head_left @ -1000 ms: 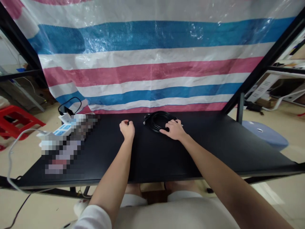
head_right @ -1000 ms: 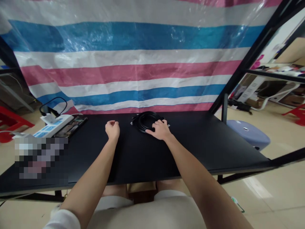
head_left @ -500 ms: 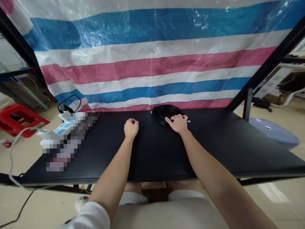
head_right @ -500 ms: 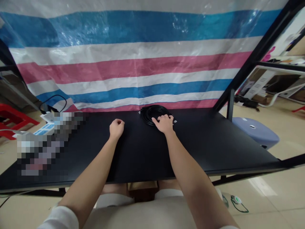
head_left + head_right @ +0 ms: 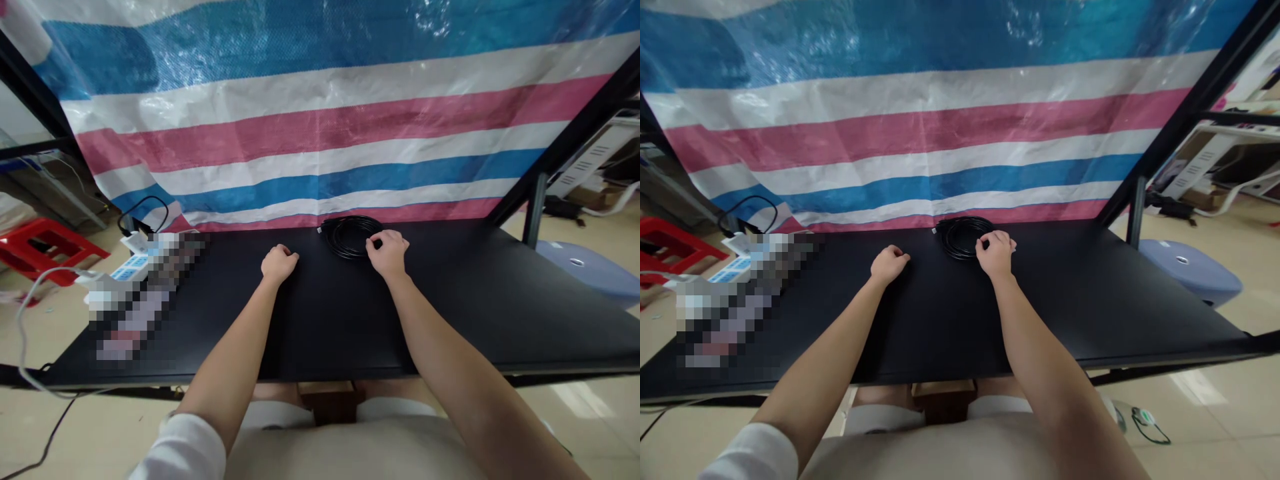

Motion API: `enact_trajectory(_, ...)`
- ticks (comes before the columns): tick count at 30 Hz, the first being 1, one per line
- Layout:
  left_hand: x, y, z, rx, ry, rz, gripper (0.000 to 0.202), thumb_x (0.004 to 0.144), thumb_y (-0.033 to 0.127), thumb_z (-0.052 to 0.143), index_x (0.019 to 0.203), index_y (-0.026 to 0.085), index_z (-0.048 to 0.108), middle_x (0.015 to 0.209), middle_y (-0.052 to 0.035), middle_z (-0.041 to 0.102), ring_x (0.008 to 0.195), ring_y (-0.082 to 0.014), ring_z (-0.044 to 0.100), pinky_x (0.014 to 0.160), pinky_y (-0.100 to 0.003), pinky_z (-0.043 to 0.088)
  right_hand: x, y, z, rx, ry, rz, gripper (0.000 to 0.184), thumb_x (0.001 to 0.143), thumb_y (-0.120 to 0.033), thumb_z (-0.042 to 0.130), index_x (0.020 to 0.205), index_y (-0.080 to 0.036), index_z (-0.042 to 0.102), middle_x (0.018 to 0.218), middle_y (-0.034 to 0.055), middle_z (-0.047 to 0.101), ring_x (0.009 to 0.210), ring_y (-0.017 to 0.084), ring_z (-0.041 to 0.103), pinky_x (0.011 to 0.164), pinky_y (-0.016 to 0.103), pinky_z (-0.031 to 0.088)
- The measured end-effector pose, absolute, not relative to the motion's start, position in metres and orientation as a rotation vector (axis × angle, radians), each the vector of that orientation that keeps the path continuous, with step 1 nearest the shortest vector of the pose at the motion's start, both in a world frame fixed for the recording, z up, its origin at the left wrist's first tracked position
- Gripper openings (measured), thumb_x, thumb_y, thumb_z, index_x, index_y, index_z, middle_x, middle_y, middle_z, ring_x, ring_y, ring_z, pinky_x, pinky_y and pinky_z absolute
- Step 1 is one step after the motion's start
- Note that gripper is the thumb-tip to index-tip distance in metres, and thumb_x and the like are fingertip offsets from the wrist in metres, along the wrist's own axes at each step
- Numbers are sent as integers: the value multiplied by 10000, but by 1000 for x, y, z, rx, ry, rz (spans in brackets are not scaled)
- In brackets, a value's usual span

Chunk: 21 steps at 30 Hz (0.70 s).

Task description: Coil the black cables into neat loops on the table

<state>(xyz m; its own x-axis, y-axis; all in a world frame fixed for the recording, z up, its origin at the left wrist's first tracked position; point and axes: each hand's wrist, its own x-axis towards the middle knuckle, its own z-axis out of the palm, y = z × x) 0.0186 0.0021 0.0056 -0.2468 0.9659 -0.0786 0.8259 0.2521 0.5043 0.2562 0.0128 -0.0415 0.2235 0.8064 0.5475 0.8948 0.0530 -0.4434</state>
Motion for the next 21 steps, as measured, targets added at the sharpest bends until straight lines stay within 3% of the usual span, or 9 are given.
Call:
enact_trajectory(8, 14, 5, 7, 1601, 2169, 528, 87, 770, 317, 571, 717, 250, 586, 937, -52, 713, 963, -247, 655, 775, -320, 484, 255, 13, -47, -1741, -1467, -224, 175, 761, -227, 462, 800, -205, 631, 922, 128, 580, 991, 309, 458, 814, 448, 358)
enact_trajectory(21, 8, 1, 0, 1687, 2153, 718, 40, 758, 231, 570, 773, 223, 607, 978, -76, 692, 972, -233, 642, 829, -313, 485, 258, 17, -53, -1820, -1241, -287, 213, 757, -239, 447, 902, -182, 592, 942, 142, 532, 973, 323, 435, 833, 522, 366)
